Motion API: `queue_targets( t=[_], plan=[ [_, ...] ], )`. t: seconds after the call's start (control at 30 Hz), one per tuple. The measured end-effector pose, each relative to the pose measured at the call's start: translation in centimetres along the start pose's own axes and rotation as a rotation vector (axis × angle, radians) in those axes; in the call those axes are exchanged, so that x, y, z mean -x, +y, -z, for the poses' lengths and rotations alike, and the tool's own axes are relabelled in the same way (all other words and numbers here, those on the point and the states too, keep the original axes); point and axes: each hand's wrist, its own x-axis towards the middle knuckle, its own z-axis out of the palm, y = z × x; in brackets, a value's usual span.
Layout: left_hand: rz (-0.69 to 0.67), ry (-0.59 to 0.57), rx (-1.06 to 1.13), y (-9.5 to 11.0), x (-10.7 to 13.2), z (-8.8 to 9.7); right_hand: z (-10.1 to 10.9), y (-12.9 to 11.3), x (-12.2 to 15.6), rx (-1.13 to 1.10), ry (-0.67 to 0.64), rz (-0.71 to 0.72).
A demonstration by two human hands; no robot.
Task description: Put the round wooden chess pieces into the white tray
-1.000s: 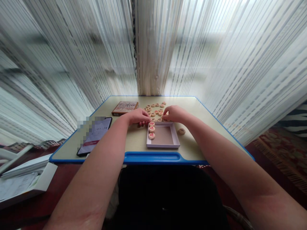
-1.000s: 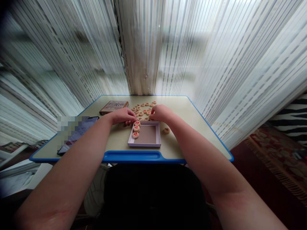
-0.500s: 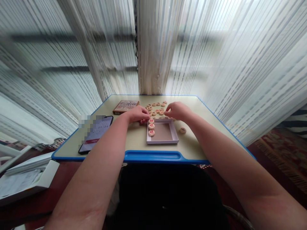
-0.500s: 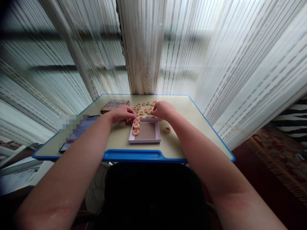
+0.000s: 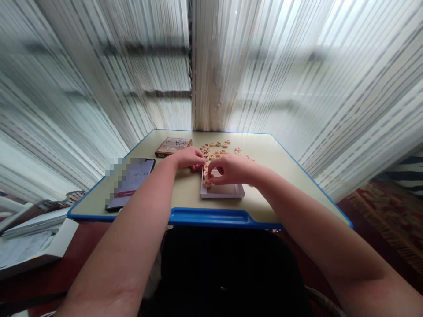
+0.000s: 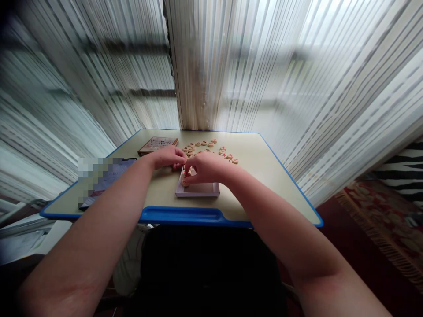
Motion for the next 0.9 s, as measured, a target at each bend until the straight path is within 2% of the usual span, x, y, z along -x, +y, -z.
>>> queue_targets(
  t=[0.77, 0.9],
  plan=[
    [0.003, -0.001, -0.012, 0.3, 0.18, -0.19, -0.81, -0.23, -0.06, 0.069, -0.005, 0.037],
    [-0.002, 0.008, -0.018, 0.44, 0.28, -0.25, -0.68, -0.18, -0.05, 0.068, -0.022, 0.008]
  ],
)
